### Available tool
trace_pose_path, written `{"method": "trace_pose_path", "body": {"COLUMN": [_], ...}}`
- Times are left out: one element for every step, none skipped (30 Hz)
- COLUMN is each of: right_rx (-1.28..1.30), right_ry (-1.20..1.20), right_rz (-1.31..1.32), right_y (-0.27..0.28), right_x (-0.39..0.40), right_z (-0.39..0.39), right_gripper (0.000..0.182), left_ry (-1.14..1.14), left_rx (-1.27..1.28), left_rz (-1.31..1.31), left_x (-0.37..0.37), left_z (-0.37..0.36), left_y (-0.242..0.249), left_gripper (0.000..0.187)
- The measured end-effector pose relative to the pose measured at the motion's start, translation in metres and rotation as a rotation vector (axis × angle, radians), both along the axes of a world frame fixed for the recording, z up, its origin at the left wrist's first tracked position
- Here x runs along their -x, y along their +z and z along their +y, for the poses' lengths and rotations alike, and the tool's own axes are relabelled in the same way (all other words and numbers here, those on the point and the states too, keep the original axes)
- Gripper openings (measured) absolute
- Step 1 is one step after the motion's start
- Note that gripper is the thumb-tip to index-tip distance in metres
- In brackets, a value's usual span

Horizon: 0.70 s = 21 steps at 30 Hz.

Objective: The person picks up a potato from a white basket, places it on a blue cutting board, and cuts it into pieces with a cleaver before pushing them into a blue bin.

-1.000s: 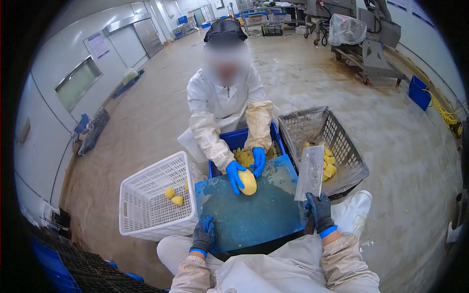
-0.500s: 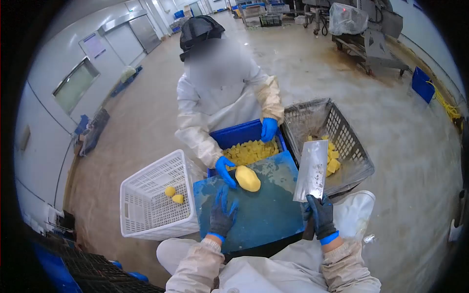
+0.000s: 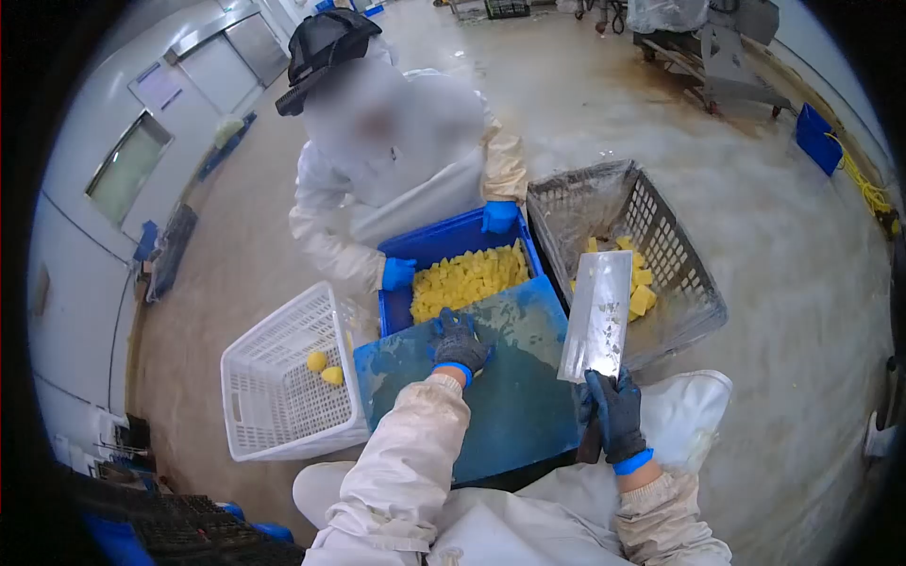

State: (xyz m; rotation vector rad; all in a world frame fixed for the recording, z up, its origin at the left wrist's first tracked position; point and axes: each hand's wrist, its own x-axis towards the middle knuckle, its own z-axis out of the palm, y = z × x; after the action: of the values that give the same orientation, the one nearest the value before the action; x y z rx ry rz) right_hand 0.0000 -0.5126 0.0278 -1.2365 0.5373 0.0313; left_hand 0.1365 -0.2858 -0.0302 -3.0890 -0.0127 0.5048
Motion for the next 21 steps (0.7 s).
{"method": "trace_pose_path", "body": {"right_rx": [0.002,0.002,-0.001,0.064,0.132,0.171,0.170,0.209,0.250,0.224,0.234,0.252,0.270,0.220,0.231,0.493,0.758,0.770,0.810,0.848,0.859], "right_ry": [0.000,0.003,0.015,0.048,0.083,0.107,0.126,0.191,0.260,0.358,0.383,0.479,0.570,0.579,0.597,0.781,0.956,0.969,0.962,0.958,0.973], "right_rz": [-0.022,-0.049,-0.054,-0.053,-0.051,-0.026,-0.032,-0.084,-0.140,-0.095,-0.106,-0.073,-0.037,0.017,0.016,-0.091,-0.207,-0.219,-0.254,-0.287,-0.294], "right_y": [-0.002,-0.004,-0.005,-0.007,-0.007,0.000,-0.004,-0.013,-0.016,-0.009,-0.007,-0.007,-0.008,-0.019,-0.026,-0.031,-0.033,-0.030,-0.026,-0.025,-0.028], "right_x": [-0.002,-0.004,-0.004,-0.003,-0.001,0.000,0.002,0.005,0.008,0.012,0.016,0.022,0.029,0.035,0.037,0.038,0.040,0.042,0.045,0.048,0.052], "right_z": [0.000,0.000,0.000,-0.002,-0.002,0.000,0.002,0.002,0.003,0.005,0.010,0.015,0.020,0.030,0.039,0.049,0.058,0.070,0.085,0.097,0.106], "right_gripper": [0.013,0.013,0.013,0.014,0.016,0.015,0.015,0.014,0.013,0.013,0.013,0.012,0.010,0.016,0.016,0.021,0.027,0.027,0.031,0.035,0.035], "left_ry": [-0.038,0.027,0.039,0.053,0.067,0.023,0.039,0.057,0.078,0.103,0.115,0.125,0.142,0.196,0.252,0.269,0.318,0.361,0.371,0.334,0.299], "left_rx": [0.009,0.151,0.147,0.333,0.519,0.556,0.550,0.644,0.739,0.739,0.803,0.867,0.869,0.942,1.018,1.023,1.099,1.175,1.182,1.038,0.896], "left_rz": [-0.060,-0.165,-0.170,-0.299,-0.430,-0.589,-0.599,-0.619,-0.645,-0.663,-0.681,-0.700,-0.718,-0.672,-0.624,-0.636,-0.612,-0.589,-0.607,-0.602,-0.590], "left_x": [0.008,0.020,0.034,0.049,0.065,0.077,0.085,0.096,0.108,0.118,0.126,0.134,0.142,0.154,0.164,0.171,0.175,0.177,0.179,0.182,0.185], "left_z": [0.003,0.013,0.023,0.033,0.041,0.051,0.060,0.070,0.079,0.088,0.097,0.105,0.109,0.113,0.116,0.126,0.137,0.145,0.146,0.143,0.139], "left_y": [-0.003,-0.011,-0.010,-0.007,-0.006,-0.016,-0.020,-0.025,-0.029,-0.031,-0.034,-0.034,-0.020,-0.006,0.003,-0.008,-0.026,-0.037,-0.030,-0.025,-0.016], "left_gripper": [0.081,0.070,0.070,0.063,0.057,0.052,0.052,0.052,0.051,0.051,0.055,0.059,0.059,0.065,0.071,0.071,0.073,0.074,0.074,0.070,0.066]}}
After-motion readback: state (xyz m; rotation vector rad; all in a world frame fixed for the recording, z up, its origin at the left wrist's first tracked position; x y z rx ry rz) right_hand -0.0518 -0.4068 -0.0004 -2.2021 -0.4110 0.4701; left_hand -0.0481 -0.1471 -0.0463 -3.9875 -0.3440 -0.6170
